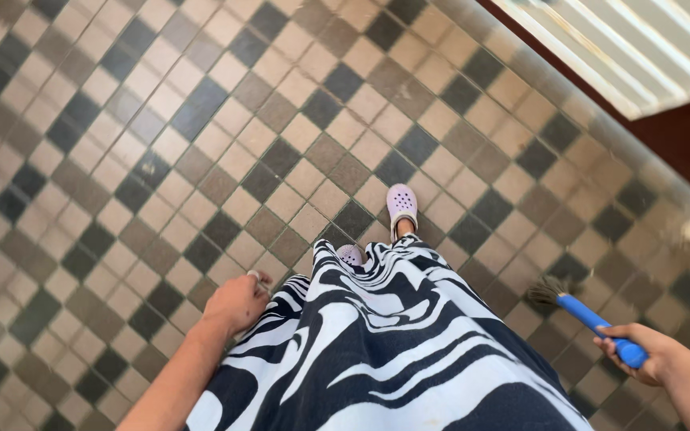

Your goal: The person sweeps a tiled floor using a broom with a blue handle, moving debris across the surface.

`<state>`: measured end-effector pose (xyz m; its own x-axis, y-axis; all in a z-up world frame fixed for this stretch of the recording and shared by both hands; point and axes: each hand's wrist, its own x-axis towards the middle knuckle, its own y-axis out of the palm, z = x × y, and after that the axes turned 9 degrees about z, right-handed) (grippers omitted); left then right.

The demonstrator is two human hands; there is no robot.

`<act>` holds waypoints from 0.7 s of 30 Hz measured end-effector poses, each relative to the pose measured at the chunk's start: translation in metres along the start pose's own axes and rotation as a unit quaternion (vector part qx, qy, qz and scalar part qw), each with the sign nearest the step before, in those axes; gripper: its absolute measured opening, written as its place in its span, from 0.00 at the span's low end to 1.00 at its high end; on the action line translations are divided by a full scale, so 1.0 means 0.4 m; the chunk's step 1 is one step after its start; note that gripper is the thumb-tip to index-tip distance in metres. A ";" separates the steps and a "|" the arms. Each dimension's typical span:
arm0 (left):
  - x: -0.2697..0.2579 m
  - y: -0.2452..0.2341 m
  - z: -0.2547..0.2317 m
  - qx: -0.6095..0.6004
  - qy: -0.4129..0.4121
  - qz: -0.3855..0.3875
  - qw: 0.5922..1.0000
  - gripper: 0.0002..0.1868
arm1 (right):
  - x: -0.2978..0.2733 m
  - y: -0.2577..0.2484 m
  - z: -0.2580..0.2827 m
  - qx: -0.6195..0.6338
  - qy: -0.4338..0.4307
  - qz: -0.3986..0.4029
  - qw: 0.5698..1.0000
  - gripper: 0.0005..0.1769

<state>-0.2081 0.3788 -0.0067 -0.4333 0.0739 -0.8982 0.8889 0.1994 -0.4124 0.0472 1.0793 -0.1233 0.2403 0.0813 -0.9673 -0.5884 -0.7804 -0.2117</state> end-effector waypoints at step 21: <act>-0.163 0.367 -0.262 -0.439 -0.220 -0.122 0.862 0.23 | -0.315 0.996 0.898 -0.574 -0.281 0.116 0.761 0.16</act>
<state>-0.0649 0.5055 0.0071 -0.3215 -0.4147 -0.8513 0.2392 0.8343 -0.4967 -0.4949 0.9808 -0.1359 -0.3240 -0.1400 -0.9356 0.5742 -0.8151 -0.0769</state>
